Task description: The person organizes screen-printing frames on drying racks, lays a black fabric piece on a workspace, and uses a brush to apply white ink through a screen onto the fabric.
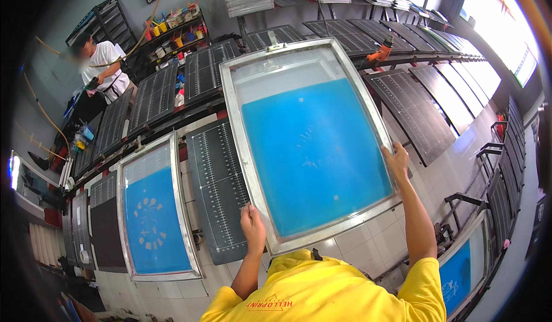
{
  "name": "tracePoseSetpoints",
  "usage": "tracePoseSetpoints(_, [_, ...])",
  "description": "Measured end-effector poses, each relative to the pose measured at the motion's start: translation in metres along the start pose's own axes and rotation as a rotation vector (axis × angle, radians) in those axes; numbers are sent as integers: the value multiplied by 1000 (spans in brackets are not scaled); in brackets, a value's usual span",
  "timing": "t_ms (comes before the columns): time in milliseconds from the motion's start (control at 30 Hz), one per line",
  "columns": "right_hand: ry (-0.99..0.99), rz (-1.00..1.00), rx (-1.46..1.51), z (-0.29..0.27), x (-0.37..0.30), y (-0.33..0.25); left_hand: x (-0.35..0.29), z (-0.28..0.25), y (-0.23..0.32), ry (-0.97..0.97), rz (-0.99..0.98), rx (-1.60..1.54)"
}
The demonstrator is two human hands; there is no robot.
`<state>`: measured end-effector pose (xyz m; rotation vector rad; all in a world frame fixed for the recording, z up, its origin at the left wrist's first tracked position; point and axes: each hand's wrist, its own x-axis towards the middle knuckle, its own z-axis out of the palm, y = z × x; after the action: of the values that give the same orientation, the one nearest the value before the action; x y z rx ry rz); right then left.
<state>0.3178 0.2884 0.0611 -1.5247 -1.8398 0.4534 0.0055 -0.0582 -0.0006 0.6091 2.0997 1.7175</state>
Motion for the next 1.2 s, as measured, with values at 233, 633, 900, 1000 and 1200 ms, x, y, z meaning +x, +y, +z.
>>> tracePoseSetpoints(233, [-94,49,-71,49,33,-3,33,12,-27,20,-30,37])
tracePoseSetpoints(633, [-118,76,-106,59,35,-4,39,19,-23,-5,-18,20])
tracePoseSetpoints(900, [-76,-83,-251,52,29,-16,39,17,-30,-69,7,104])
tracePoseSetpoints(1000, [-107,-93,-275,52,30,-16,40,16,-40,-76,-6,85])
tracePoseSetpoints(1200, [-95,-63,-274,59,26,-10,41,21,-46,-39,-9,5])
